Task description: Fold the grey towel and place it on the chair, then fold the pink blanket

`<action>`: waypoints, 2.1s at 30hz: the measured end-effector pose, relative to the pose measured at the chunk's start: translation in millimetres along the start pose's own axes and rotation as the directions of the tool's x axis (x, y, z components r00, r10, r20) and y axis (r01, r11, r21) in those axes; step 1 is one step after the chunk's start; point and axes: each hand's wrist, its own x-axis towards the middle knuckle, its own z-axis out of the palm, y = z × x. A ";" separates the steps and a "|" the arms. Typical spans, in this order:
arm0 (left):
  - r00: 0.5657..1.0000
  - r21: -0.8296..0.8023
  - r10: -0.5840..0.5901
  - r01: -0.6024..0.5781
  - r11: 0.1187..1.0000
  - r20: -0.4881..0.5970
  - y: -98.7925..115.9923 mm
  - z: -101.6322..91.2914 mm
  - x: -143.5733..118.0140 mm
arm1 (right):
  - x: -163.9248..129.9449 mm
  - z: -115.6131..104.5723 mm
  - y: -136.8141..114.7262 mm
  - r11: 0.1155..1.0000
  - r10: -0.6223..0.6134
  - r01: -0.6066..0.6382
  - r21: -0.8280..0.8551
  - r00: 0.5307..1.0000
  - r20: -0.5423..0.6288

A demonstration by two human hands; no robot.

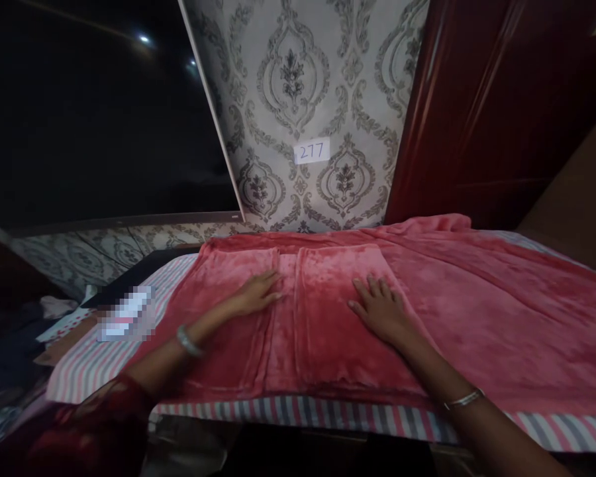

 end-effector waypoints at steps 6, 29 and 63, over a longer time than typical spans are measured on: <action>0.985 0.043 -0.146 0.150 0.988 -0.092 -7.5 31.9 -101.4 | -40.1 -13.3 -71.1 0.905 -0.379 0.373 0.203 0.925 -0.011; 0.548 -0.383 -0.711 0.602 0.701 -0.440 -105.3 41.7 -240.0 | -115.5 23.3 -195.8 0.545 -0.699 0.734 0.405 0.664 -0.265; 0.861 -0.168 -0.086 0.000 0.986 -0.501 -204.6 -50.2 -22.6 | -22.6 -80.8 -293.3 0.007 -0.125 0.233 0.973 0.965 -0.230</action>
